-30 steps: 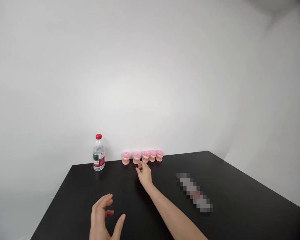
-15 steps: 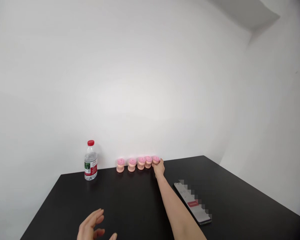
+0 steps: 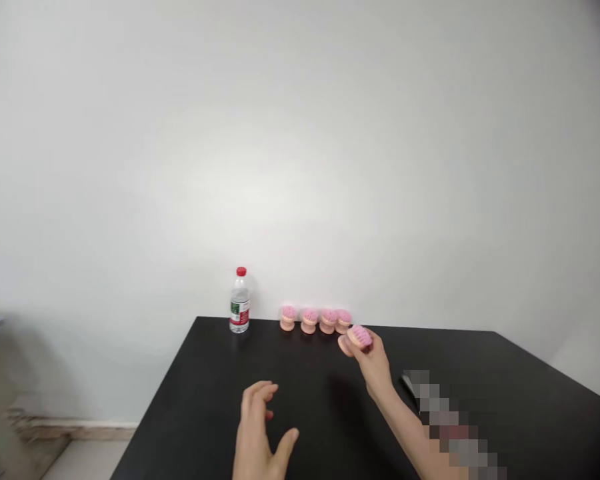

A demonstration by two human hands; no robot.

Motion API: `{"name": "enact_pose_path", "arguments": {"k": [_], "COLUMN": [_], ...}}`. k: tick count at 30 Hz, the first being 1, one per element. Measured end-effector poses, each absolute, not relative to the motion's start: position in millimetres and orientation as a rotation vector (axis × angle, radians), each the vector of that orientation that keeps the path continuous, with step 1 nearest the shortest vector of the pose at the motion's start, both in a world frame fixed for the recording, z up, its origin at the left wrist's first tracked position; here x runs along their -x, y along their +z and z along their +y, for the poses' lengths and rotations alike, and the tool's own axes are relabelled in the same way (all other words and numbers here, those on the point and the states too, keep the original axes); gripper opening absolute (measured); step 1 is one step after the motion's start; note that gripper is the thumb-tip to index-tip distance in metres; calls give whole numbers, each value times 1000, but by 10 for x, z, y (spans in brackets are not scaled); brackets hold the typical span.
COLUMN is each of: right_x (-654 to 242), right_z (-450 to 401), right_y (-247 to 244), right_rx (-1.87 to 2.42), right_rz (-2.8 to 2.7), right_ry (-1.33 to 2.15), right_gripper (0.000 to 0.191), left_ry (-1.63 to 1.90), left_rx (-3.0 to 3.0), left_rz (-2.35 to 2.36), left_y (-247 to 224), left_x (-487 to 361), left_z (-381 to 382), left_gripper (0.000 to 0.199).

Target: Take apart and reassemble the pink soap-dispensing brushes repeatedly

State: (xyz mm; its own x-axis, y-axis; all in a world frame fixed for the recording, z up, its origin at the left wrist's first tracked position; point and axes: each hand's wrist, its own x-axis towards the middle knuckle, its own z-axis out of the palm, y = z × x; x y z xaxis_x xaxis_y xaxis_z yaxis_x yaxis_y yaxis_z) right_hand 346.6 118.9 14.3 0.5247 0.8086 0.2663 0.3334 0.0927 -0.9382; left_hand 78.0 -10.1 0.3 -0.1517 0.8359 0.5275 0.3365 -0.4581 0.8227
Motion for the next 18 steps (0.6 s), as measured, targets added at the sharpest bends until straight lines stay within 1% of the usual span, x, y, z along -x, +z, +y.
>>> {"name": "enact_pose_path", "arguments": {"k": [2, 5, 6, 8, 11, 13, 16, 18], "right_x": [-3125, -2665, -2554, -2400, -2310, -2322, -2422, -2506], "right_z": [793, 269, 144, -9, -55, -37, -2, 35], "right_y": [99, -10, -40, -69, -22, 38, 52, -46], "right_rx": [1375, 1209, 1193, 1216, 1290, 1316, 1353, 1394], "right_rz": [-1188, -1411, -1454, -1532, -1633, -1681, -1712, -1690], "right_ry": [634, 940, 980, 983, 872, 809, 769, 782], "right_gripper": [70, 72, 74, 75, 73, 68, 53, 45], "left_ry": [1428, 1253, 1238, 1208, 1215, 1233, 1225, 1179], "left_rx": [-1750, -1768, -1776, -1796, -1841, -1895, -1971, -2002], "left_rz": [1271, 1278, 1295, 1310, 1331, 1337, 1341, 1379], "left_y": [89, 189, 204, 208, 187, 171, 129, 76], "left_x": [-766, -794, -807, -815, -777, -738, -710, -724], "left_z": [-164, -242, -255, -260, -248, -243, -227, -199], "left_gripper": [53, 76, 76, 57, 45, 41, 42, 55]}}
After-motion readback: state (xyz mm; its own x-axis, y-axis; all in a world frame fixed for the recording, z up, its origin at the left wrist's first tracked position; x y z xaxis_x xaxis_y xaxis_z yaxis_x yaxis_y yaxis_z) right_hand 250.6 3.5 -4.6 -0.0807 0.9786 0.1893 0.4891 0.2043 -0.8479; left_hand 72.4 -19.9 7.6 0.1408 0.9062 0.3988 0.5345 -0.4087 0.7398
